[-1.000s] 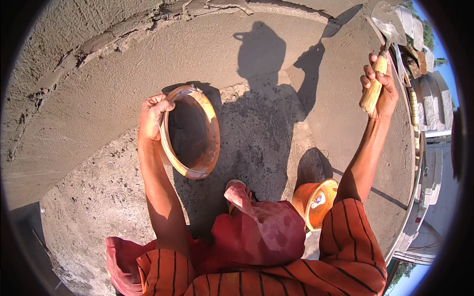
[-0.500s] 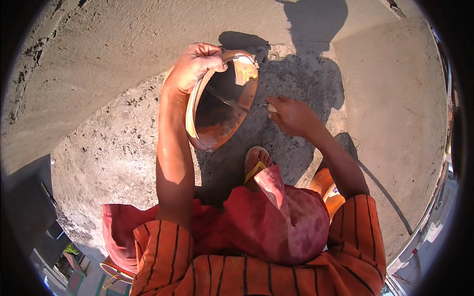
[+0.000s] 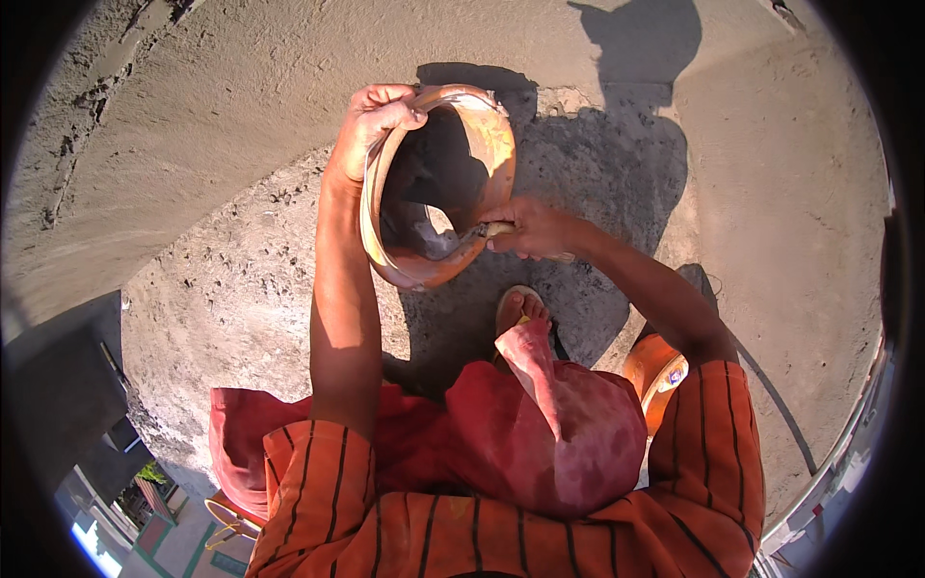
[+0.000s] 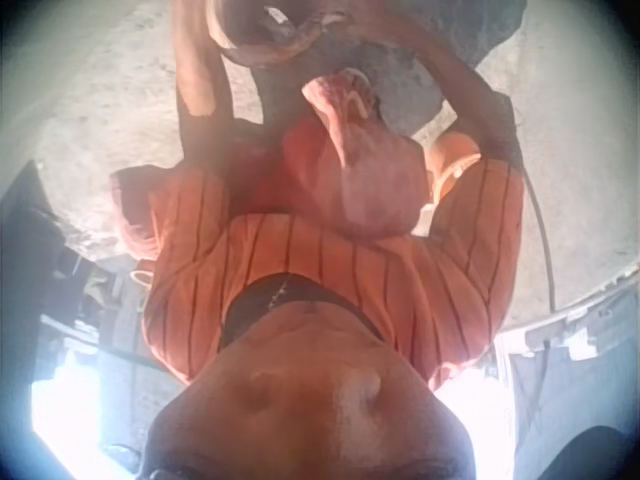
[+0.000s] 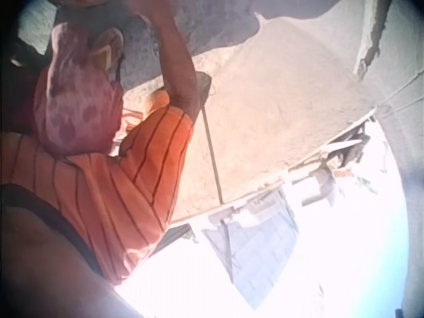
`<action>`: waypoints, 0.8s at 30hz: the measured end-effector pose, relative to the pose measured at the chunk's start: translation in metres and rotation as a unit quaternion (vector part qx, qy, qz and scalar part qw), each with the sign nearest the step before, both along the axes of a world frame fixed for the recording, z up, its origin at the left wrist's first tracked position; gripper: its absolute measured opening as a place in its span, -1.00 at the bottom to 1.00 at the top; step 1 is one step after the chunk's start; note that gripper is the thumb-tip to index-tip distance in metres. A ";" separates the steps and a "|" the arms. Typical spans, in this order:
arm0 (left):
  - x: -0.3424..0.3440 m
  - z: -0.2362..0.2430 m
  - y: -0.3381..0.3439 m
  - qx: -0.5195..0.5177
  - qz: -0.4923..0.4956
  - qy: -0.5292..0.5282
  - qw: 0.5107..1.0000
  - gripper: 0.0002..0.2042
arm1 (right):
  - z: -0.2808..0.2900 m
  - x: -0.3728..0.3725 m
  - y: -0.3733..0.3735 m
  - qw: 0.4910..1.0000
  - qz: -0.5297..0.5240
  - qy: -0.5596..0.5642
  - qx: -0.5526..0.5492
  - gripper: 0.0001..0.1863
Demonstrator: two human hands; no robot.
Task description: The person scoops wet cement from a bucket with a trowel and applies it to a vertical wall, smoothing the surface. The person repeatedly transfers material from the bucket to the wall, spreading and leveling the cement along a horizontal band.
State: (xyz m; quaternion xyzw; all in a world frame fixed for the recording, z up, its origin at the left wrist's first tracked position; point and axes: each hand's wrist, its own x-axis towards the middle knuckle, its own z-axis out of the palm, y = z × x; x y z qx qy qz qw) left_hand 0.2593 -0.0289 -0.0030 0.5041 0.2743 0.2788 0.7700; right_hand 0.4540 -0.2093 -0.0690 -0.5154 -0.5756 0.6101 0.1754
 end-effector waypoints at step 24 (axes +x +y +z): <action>0.005 0.014 0.000 0.001 0.041 0.022 0.999 -0.92 | 0.192 0.110 -0.012 0.683 -0.588 0.278 0.333 -0.40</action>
